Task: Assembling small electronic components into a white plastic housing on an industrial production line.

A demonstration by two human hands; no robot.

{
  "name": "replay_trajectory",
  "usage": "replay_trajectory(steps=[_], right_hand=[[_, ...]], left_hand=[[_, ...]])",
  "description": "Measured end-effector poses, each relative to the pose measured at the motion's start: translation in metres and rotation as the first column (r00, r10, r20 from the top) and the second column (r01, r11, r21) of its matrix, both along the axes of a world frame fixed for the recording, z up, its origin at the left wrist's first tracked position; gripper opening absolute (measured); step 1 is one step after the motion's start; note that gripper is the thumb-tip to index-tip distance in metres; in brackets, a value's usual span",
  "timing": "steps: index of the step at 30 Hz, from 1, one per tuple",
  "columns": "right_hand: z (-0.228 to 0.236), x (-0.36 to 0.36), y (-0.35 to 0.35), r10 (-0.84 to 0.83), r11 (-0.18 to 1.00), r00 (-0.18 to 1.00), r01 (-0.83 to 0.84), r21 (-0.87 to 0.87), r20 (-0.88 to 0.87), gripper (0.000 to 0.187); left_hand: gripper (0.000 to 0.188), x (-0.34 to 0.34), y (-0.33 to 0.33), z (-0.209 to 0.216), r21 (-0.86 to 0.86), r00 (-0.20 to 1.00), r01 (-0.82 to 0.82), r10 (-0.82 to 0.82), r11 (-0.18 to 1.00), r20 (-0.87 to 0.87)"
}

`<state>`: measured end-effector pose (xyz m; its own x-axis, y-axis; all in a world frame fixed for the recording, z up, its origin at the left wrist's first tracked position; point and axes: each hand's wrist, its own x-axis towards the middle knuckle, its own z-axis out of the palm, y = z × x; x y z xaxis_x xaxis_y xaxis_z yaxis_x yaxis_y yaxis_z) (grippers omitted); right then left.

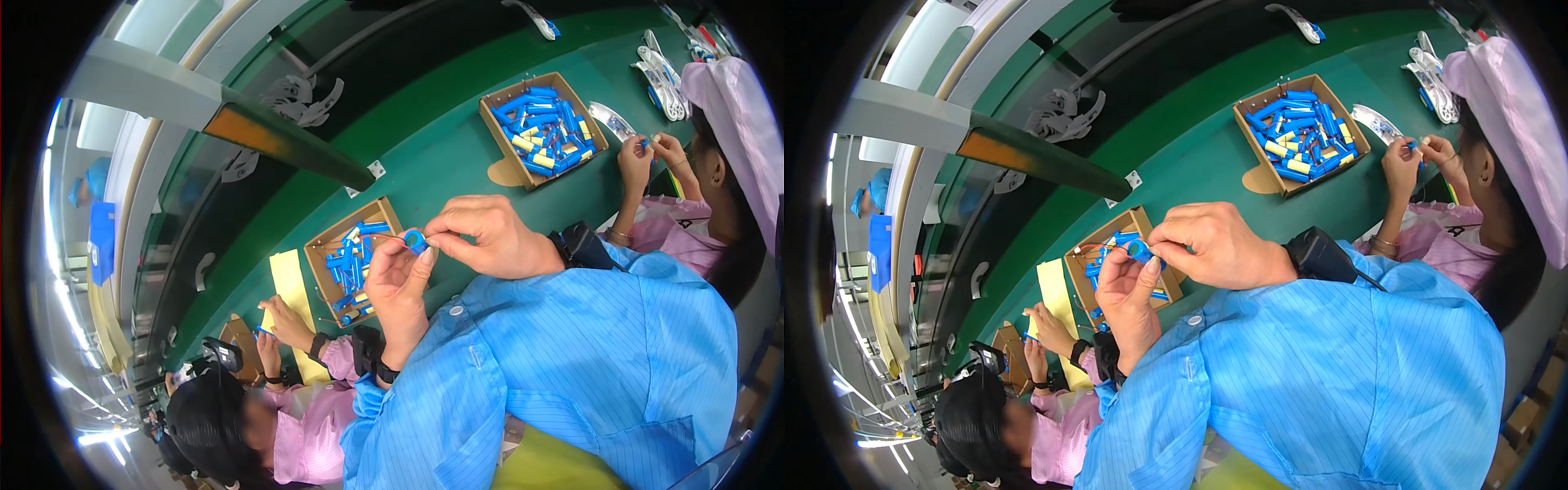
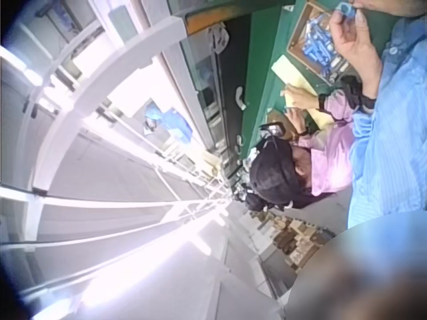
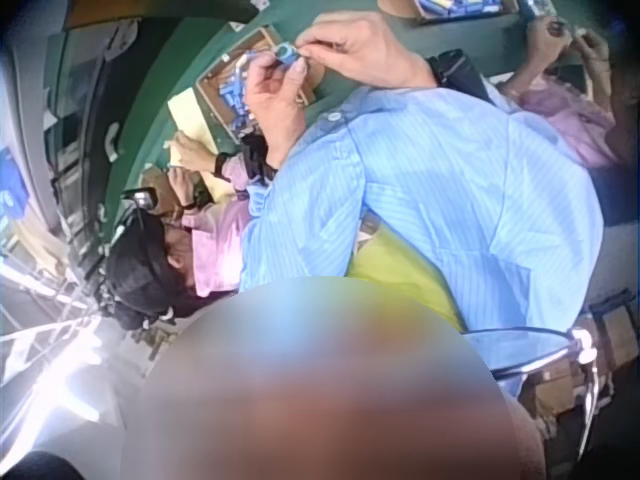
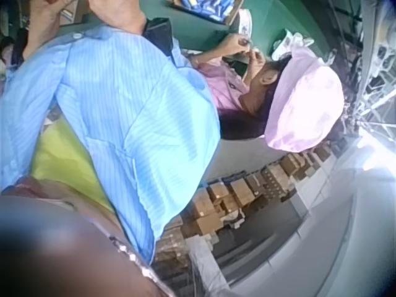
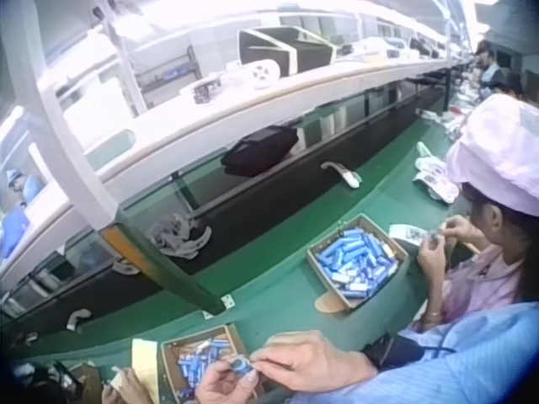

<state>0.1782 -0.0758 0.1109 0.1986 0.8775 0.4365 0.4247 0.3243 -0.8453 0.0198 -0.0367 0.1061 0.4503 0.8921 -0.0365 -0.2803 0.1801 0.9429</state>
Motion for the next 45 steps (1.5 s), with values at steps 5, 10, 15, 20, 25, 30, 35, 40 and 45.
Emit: replay_trajectory(steps=[5,10,15,20,25,30,35,40,45], right_hand=[[0.004,0.001,-0.002,-0.010,0.999,0.996,0.006,0.043,0.090,0.004],[0.005,0.006,-0.002,0.036,0.998,0.993,-0.042,0.051,0.109,0.004],[0.008,0.003,-0.002,0.016,0.999,0.996,-0.019,0.028,0.093,0.004],[0.009,0.000,-0.004,-0.019,1.000,0.999,0.018,0.021,0.039,0.004],[0.000,-0.001,-0.001,-0.025,1.000,0.999,0.024,-0.011,-0.045,0.001],[0.004,-0.001,0.000,-0.031,0.996,0.993,0.021,-0.087,-0.112,0.001],[0.006,-0.001,0.001,-0.037,0.992,0.985,0.016,-0.125,-0.170,0.002],[0.007,-0.003,0.001,-0.029,0.991,0.978,0.000,-0.136,-0.209,0.003],[0.007,0.000,-0.005,-0.030,0.988,0.981,0.001,-0.151,-0.190,0.002]], left_hand=[[0.028,0.000,-0.002,-0.003,0.092,0.999,-0.022,0.026,0.996,-0.041],[0.027,0.000,-0.001,-0.005,0.140,0.995,-0.008,0.022,0.990,-0.096],[0.027,-0.001,-0.003,-0.007,0.137,0.993,-0.019,0.035,0.990,-0.110],[0.026,0.004,-0.005,-0.001,0.094,0.997,-0.015,0.022,0.995,-0.075],[0.026,0.004,-0.003,0.000,0.034,0.999,0.012,-0.011,0.999,-0.045],[0.028,0.003,0.002,0.000,-0.086,0.998,0.058,-0.058,0.995,-0.001],[0.030,0.004,0.004,0.004,-0.155,0.997,0.079,-0.081,0.985,-0.006],[0.031,0.002,0.002,0.003,-0.207,0.997,0.080,-0.083,0.975,-0.005],[0.029,0.006,0.000,0.001,-0.177,0.997,0.078,-0.080,0.981,-0.007]])
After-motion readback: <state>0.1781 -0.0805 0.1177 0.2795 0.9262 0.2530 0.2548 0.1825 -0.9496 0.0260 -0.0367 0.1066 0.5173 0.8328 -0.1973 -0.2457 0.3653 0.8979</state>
